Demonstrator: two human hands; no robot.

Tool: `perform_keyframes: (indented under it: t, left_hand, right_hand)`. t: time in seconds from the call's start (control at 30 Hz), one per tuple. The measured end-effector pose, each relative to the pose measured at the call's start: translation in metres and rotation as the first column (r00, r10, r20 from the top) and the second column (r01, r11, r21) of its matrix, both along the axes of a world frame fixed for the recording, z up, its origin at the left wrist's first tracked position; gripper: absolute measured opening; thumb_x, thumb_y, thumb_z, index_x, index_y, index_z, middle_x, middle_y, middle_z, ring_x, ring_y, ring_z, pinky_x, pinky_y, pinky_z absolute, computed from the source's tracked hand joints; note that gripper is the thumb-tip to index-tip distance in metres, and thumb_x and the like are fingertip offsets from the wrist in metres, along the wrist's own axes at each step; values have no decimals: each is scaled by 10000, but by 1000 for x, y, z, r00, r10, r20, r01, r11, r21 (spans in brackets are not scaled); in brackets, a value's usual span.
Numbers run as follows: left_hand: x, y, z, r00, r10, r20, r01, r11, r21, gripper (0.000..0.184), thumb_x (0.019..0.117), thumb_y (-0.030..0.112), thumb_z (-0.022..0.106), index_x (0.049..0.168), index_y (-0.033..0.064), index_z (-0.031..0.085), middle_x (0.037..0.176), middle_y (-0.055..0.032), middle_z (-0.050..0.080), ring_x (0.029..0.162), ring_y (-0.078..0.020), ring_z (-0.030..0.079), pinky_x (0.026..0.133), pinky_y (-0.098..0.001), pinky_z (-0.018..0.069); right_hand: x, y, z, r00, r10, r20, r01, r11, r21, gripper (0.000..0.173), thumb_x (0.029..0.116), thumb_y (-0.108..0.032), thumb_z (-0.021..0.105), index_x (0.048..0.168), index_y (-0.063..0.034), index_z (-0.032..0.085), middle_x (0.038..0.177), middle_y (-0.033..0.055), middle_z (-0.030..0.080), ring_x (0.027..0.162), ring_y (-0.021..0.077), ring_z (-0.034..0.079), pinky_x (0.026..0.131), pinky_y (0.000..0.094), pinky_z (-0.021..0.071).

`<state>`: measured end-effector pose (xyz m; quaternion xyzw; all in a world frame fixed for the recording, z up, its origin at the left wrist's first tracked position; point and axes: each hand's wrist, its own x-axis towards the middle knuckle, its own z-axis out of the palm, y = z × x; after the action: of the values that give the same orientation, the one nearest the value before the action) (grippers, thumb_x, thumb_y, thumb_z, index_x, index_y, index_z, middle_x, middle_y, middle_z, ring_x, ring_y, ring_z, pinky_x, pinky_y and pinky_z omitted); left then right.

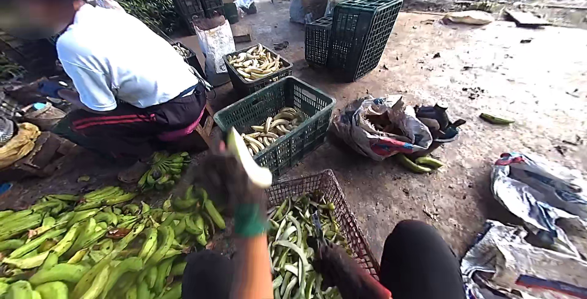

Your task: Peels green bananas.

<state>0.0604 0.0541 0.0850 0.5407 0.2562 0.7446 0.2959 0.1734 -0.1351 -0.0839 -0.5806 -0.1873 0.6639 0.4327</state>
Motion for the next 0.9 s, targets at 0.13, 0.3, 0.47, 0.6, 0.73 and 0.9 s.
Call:
perform_keyframes:
  t: [0.13, 0.3, 0.47, 0.6, 0.73, 0.9]
  left_hand:
    - [73, 72, 19, 914, -34, -404, -83, 959, -269, 446, 1057, 260, 524, 1418, -1, 519, 1276, -188, 639, 1148, -260, 630, 1015, -436, 500]
    - [-16, 67, -19, 784, -190, -591, -121, 887, -445, 509, 995, 332, 637, 1453, 141, 524, 1270, -170, 655, 1074, -319, 662, 905, -565, 539]
    - [-214, 52, -98, 785, -23, -619, -487, 596, -639, 487, 1023, 348, 597, 1434, 93, 540, 1277, -183, 640, 1098, -296, 655, 938, -524, 537]
    - [-339, -25, -189, 620, -242, -746, -709, 234, -666, 529, 1046, 439, 514, 1403, 53, 569, 1351, -214, 612, 1276, -359, 574, 1093, -570, 428]
    - [-365, -88, -272, 654, -357, -667, -705, 33, -709, 492, 1036, 345, 563, 1443, 70, 536, 1406, -215, 577, 1319, -380, 542, 1114, -564, 421]
    - [-324, -75, -317, 318, -680, -660, -799, 182, -573, 577, 998, 353, 567, 1511, 107, 475, 1548, -210, 437, 1449, -419, 372, 1160, -647, 294]
  right_hand:
    - [-9, 1, 1, 1000, 14, -19, -14, 1000, 0, 388, 994, -282, 532, 1318, -71, 501, 802, -1, 593, 641, 126, 613, 562, 329, 551]
    - [9, -9, -10, 987, -160, -9, 160, 987, 16, 363, 1056, -262, 433, 1360, -68, 479, 788, 13, 612, 606, 132, 608, 545, 337, 553]
    - [3, -9, -19, 994, -64, 83, 65, 998, -17, 391, 1058, -271, 401, 1384, -74, 491, 817, 8, 634, 641, 134, 625, 573, 358, 571]
    - [-10, -4, -34, 990, 68, 125, -57, 995, -84, 413, 1073, -237, 348, 1440, -67, 430, 828, -16, 635, 659, 121, 648, 609, 369, 598]
    - [-21, 6, -38, 968, 182, 173, -150, 971, -184, 412, 1085, -257, 316, 1435, -64, 418, 887, -26, 647, 693, 104, 656, 639, 360, 601]
    - [-27, 10, -36, 952, 235, 198, -204, 965, -166, 445, 1052, -252, 323, 1446, -59, 393, 885, -56, 654, 725, 88, 669, 672, 341, 606]
